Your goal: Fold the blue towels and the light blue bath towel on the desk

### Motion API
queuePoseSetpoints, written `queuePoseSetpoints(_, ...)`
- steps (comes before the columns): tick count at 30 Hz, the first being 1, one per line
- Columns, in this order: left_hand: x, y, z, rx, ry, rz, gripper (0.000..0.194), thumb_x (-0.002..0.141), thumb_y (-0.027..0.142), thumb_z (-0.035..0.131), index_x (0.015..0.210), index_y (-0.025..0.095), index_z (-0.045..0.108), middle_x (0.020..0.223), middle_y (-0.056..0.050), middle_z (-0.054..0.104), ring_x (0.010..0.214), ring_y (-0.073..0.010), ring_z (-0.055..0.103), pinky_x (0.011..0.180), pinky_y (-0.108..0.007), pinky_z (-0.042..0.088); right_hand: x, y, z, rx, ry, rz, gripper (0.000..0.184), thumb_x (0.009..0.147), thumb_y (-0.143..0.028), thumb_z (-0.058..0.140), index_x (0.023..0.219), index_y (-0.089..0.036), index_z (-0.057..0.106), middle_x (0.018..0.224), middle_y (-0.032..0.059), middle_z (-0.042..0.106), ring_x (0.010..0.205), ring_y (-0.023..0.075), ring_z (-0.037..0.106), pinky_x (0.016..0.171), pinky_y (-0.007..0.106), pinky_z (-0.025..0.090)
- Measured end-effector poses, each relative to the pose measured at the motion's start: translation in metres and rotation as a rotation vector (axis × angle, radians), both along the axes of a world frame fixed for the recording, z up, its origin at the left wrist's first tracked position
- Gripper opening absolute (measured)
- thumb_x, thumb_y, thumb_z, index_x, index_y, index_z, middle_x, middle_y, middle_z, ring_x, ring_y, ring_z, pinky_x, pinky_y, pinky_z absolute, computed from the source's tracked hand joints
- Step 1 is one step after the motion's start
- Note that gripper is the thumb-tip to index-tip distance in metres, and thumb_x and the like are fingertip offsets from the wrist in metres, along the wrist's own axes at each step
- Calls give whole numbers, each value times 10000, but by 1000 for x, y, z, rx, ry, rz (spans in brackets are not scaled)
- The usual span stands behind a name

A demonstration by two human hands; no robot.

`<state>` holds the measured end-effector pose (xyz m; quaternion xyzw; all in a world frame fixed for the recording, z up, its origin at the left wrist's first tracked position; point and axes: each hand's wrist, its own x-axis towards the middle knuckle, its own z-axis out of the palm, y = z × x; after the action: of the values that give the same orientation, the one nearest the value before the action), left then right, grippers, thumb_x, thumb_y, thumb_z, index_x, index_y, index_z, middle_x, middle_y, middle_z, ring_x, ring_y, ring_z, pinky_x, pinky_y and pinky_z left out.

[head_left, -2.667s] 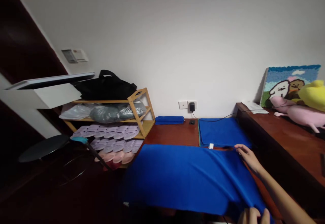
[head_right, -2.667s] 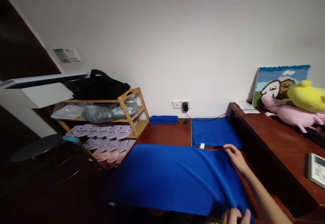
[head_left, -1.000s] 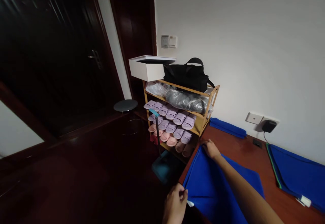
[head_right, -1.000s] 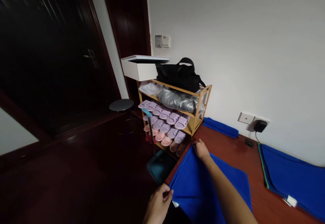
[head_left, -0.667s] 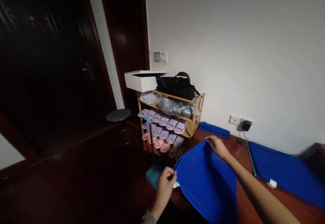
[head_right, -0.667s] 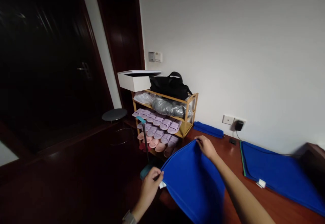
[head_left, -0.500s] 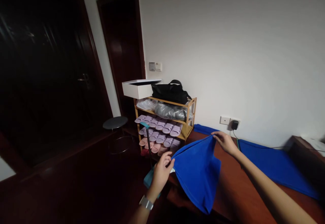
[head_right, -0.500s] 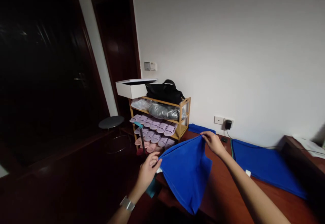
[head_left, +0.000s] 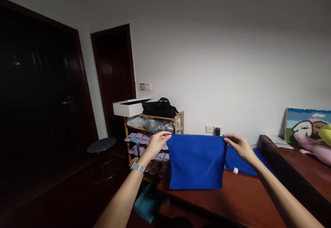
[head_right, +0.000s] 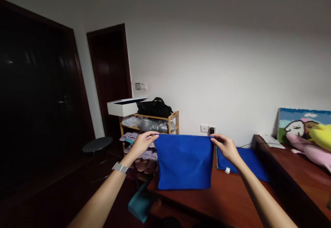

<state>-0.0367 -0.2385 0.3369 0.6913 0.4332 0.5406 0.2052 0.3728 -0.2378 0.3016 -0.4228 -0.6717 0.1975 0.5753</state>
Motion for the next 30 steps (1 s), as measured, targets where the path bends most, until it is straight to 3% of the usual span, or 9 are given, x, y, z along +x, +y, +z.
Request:
queuePoseSetpoints(5, 7, -4, 0, -61, 187, -72, 412, 835, 525, 674, 1068, 205, 789, 1087, -68, 800, 1000, -267, 723, 889, -346, 569, 16, -18, -6, -45, -4, -32, 509, 741, -677, 744, 1012, -250, 798, 1070, 77, 795, 1063, 301, 722, 1018, 475, 553)
queuePoseSetpoints(9, 12, -5, -1, -94, 289, -85, 371, 846, 492, 666, 1037, 204, 799, 1032, -63, 807, 917, -249, 725, 845, -327, 565, 28, -28, -15, -89, -32, -29, 490, 738, -659, 761, 990, -241, 801, 1064, 81, 795, 1040, 293, 725, 1000, 455, 561)
queuePoseSetpoints(16, 22, -21, -1, -130, 274, -142, 294, 823, 464, 714, 944, 211, 799, 997, -46, 806, 970, -245, 722, 871, -306, 563, 46, -66, -23, -143, 18, -114, 489, 725, -639, 778, 970, -217, 800, 1036, 91, 791, 952, 278, 727, 845, 377, 618)
queuePoseSetpoints(22, 28, -27, -4, -209, 191, -154, 297, 795, 473, 752, 911, 205, 803, 858, -38, 790, 666, -175, 690, 594, -248, 571, 59, -85, -27, -53, -4, -317, 418, 703, -633, 789, 919, -275, 805, 1015, 47, 786, 972, 272, 726, 874, 353, 619)
queuePoseSetpoints(26, 37, 11, -18, -296, 130, -152, 302, 789, 465, 756, 926, 199, 796, 845, -40, 791, 631, -167, 681, 555, -243, 561, 60, -52, -41, -75, 11, -346, 421, 720, -640, 769, 944, -285, 800, 1049, 39, 784, 991, 269, 725, 879, 343, 615)
queuePoseSetpoints(28, 41, 49, -39, -333, 112, -184, 310, 783, 466, 758, 920, 191, 790, 877, -51, 798, 740, -200, 722, 662, -273, 591, 59, -18, -58, -136, 20, -322, 429, 746, -633, 750, 977, -274, 795, 1077, 47, 783, 1007, 266, 723, 872, 334, 610)
queuePoseSetpoints(30, 43, 96, -73, -369, 116, -227, 330, 782, 474, 754, 929, 180, 783, 923, -67, 805, 856, -230, 741, 776, -304, 592, 59, 26, -85, -192, 4, -300, 447, 766, -632, 721, 1000, -257, 790, 1083, 62, 786, 1008, 269, 724, 878, 342, 600)
